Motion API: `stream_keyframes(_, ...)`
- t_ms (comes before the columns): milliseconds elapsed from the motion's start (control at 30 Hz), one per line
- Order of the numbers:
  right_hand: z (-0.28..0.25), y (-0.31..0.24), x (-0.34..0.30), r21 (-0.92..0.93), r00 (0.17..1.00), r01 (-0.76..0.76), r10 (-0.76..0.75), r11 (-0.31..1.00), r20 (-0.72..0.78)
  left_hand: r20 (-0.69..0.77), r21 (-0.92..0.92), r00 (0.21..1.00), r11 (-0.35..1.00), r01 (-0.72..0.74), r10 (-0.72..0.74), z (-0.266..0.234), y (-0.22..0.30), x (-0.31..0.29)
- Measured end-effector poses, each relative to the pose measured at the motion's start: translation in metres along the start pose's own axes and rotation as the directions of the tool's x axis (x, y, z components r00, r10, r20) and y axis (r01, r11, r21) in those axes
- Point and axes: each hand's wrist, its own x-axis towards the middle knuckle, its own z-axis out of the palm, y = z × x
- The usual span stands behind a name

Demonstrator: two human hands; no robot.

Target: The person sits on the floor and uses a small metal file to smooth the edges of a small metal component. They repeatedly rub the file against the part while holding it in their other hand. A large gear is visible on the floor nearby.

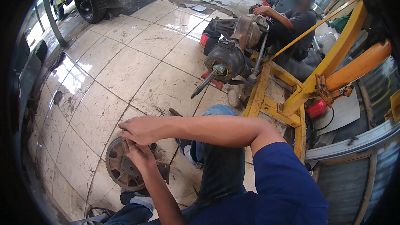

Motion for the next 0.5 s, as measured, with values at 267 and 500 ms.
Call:
stream_keyframes(267,-0.008,0.002,0.0,-0.038,0.999,-0.035,0.035,0.999,-0.008,0.008,0.091,1.0,0.996,-0.019,0.018,0.02,0.005,-0.016)
stream_keyframes(500,-0.014,-0.001,0.002,-0.046,0.991,-0.126,0.128,0.991,0.046,0.101,0.095,0.994,0.994,-0.062,0.053,0.01,-0.006,-0.011)
